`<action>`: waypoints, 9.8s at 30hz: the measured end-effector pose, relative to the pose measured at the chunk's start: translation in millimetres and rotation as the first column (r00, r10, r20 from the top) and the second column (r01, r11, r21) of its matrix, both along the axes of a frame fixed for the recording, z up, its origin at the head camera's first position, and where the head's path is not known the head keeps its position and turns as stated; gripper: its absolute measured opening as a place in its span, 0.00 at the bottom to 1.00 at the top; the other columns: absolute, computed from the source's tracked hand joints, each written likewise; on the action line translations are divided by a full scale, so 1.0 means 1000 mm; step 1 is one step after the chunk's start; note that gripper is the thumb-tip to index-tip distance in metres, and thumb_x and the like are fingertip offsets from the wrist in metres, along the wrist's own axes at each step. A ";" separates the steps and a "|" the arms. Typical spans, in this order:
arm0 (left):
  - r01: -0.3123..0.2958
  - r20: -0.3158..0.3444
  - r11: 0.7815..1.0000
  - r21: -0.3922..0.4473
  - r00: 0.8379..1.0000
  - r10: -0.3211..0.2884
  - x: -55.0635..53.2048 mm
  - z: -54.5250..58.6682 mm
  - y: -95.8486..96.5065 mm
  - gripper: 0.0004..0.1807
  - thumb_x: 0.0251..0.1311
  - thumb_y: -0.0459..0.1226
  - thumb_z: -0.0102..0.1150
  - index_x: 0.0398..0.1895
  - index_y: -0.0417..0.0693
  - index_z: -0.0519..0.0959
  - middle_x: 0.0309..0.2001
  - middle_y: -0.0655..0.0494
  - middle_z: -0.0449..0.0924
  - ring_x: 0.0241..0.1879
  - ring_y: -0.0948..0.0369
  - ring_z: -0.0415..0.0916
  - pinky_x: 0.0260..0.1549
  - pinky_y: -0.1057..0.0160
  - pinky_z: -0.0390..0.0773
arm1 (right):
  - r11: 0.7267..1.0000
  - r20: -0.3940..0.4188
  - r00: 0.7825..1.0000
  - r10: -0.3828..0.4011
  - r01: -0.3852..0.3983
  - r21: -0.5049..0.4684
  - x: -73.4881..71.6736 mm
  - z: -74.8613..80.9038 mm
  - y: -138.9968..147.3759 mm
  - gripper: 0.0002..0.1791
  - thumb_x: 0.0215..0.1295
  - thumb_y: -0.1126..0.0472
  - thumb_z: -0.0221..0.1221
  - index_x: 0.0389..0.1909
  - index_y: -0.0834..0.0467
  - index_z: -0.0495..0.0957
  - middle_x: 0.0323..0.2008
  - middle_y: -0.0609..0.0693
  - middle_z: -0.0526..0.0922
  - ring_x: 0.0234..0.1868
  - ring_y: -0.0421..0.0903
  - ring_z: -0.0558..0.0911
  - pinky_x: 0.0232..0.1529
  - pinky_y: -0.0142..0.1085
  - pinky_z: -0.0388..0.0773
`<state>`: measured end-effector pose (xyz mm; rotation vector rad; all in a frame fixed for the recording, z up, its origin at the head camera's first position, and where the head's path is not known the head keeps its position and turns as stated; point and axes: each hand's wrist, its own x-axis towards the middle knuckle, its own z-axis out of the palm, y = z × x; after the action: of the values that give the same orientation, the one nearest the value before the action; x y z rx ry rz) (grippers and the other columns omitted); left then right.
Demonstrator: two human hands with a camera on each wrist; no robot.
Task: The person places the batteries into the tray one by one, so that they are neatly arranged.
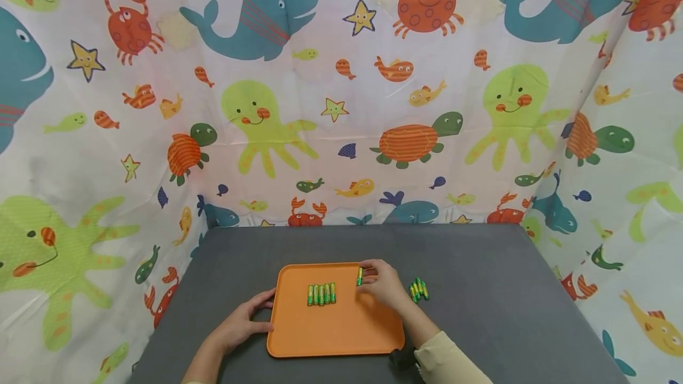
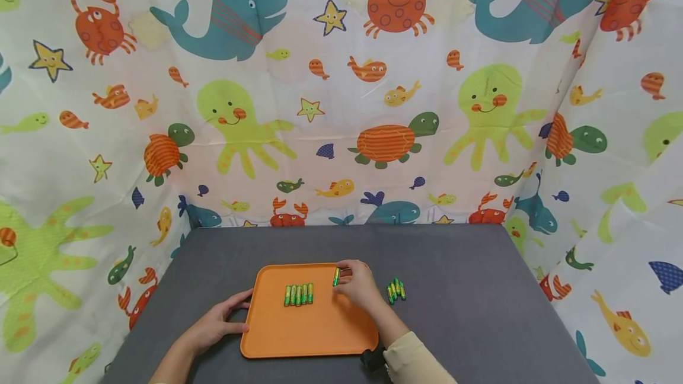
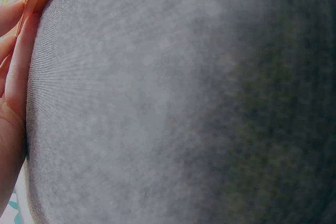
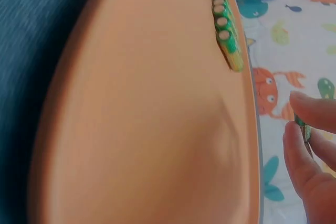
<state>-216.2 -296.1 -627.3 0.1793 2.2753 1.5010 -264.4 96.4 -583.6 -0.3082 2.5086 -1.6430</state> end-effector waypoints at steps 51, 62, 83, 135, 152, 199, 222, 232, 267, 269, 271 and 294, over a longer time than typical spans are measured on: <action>0.014 0.006 1.000 0.011 1.000 -0.014 0.000 -0.002 -0.003 0.49 0.56 0.45 0.74 0.79 0.53 0.59 0.74 0.45 0.64 0.68 0.47 0.66 0.67 0.34 0.58 | 0.988 0.045 0.994 0.104 -0.109 0.111 0.006 -0.022 -0.052 0.36 0.51 0.77 0.71 0.64 0.63 0.74 0.52 0.57 0.80 0.48 0.51 0.80 0.40 0.40 0.82; 0.018 0.000 1.000 0.013 1.000 -0.018 -0.001 0.001 -0.003 0.48 0.56 0.45 0.73 0.79 0.54 0.59 0.74 0.45 0.63 0.68 0.47 0.66 0.67 0.37 0.61 | 0.996 -0.043 0.997 0.059 -0.056 0.064 0.006 0.000 -0.017 0.33 0.56 0.73 0.70 0.65 0.59 0.74 0.59 0.63 0.77 0.53 0.58 0.80 0.44 0.43 0.83; 0.014 0.019 1.000 0.011 1.000 -0.014 0.000 -0.002 -0.002 0.48 0.58 0.46 0.72 0.80 0.53 0.58 0.74 0.45 0.63 0.68 0.48 0.66 0.65 0.40 0.66 | 0.979 -0.133 0.983 -0.130 0.148 0.138 0.012 0.003 0.092 0.31 0.55 0.71 0.72 0.62 0.56 0.78 0.57 0.57 0.81 0.53 0.56 0.81 0.46 0.44 0.82; 0.032 -0.006 0.999 0.037 0.999 -0.031 0.006 -0.002 0.000 0.49 0.58 0.43 0.72 0.80 0.51 0.57 0.75 0.43 0.62 0.68 0.47 0.66 0.65 0.41 0.67 | 0.984 -0.008 0.986 -0.168 0.168 0.053 0.013 0.002 0.098 0.28 0.55 0.70 0.71 0.59 0.64 0.78 0.47 0.57 0.85 0.47 0.52 0.87 0.46 0.42 0.84; 0.014 -0.003 0.999 0.041 1.000 -0.014 0.009 0.001 0.002 0.47 0.59 0.44 0.71 0.80 0.52 0.57 0.74 0.44 0.63 0.69 0.45 0.64 0.66 0.38 0.62 | 0.999 -0.051 0.999 0.018 -0.016 0.045 0.007 0.004 0.014 0.27 0.55 0.69 0.72 0.58 0.60 0.80 0.51 0.57 0.83 0.51 0.56 0.84 0.45 0.42 0.84; 0.012 0.007 1.000 0.019 1.000 -0.012 0.006 -0.003 0.000 0.47 0.58 0.45 0.72 0.79 0.55 0.59 0.73 0.46 0.65 0.68 0.47 0.65 0.66 0.39 0.63 | 0.994 -0.093 0.996 -0.012 0.022 0.103 0.014 0.010 0.018 0.26 0.59 0.70 0.69 0.59 0.55 0.80 0.54 0.60 0.82 0.51 0.56 0.83 0.43 0.44 0.83; 0.027 -0.008 0.999 0.025 1.000 -0.026 0.004 -0.007 -0.001 0.46 0.60 0.44 0.70 0.80 0.52 0.58 0.75 0.44 0.61 0.68 0.47 0.65 0.65 0.45 0.67 | 0.940 -0.075 0.991 -0.112 0.130 0.314 0.015 -0.012 0.126 0.37 0.47 0.78 0.68 0.63 0.61 0.77 0.59 0.61 0.80 0.59 0.62 0.78 0.54 0.56 0.77; 0.019 -0.005 1.000 0.018 1.000 -0.019 0.005 -0.004 0.000 0.47 0.59 0.44 0.71 0.79 0.52 0.58 0.74 0.44 0.64 0.69 0.47 0.65 0.65 0.42 0.65 | 0.935 -0.032 0.995 -0.093 0.098 0.341 0.013 -0.021 0.129 0.34 0.49 0.76 0.69 0.62 0.60 0.78 0.53 0.59 0.81 0.54 0.59 0.80 0.54 0.57 0.74; 0.041 -0.019 0.998 0.050 0.999 -0.040 0.008 -0.003 0.000 0.46 0.61 0.43 0.70 0.80 0.52 0.57 0.74 0.44 0.64 0.70 0.46 0.64 0.65 0.43 0.64 | 0.962 -0.040 0.971 -0.235 0.238 0.133 0.012 -0.015 0.132 0.28 0.55 0.65 0.73 0.58 0.66 0.79 0.42 0.56 0.89 0.42 0.47 0.87 0.38 0.35 0.82; 0.043 -0.019 0.998 0.052 0.999 -0.042 0.008 -0.003 0.000 0.46 0.61 0.43 0.70 0.80 0.52 0.57 0.74 0.43 0.64 0.70 0.45 0.64 0.65 0.44 0.64 | 0.969 -0.038 0.974 -0.222 0.225 0.106 0.012 -0.009 0.125 0.28 0.56 0.65 0.73 0.58 0.66 0.79 0.41 0.55 0.89 0.41 0.46 0.87 0.37 0.33 0.82; 0.045 -0.020 0.997 0.055 0.999 -0.044 0.008 -0.002 -0.001 0.46 0.61 0.43 0.70 0.80 0.52 0.57 0.74 0.43 0.64 0.70 0.45 0.63 0.64 0.45 0.65 | 0.973 -0.039 0.977 -0.212 0.214 0.088 0.010 -0.004 0.118 0.28 0.56 0.65 0.73 0.58 0.66 0.79 0.41 0.55 0.89 0.41 0.46 0.87 0.37 0.33 0.82; 0.027 -0.019 0.998 0.049 0.999 -0.026 0.008 0.001 0.002 0.47 0.58 0.44 0.72 0.79 0.52 0.58 0.72 0.44 0.66 0.69 0.46 0.64 0.66 0.42 0.63 | 0.994 -0.024 0.994 -0.107 0.108 0.025 0.002 0.012 0.029 0.24 0.57 0.66 0.72 0.56 0.61 0.81 0.44 0.54 0.87 0.46 0.52 0.86 0.42 0.41 0.84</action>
<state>-208.6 -294.6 -626.6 0.2373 2.2430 1.5490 -262.3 125.3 -571.2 -0.1931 2.6032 -1.6520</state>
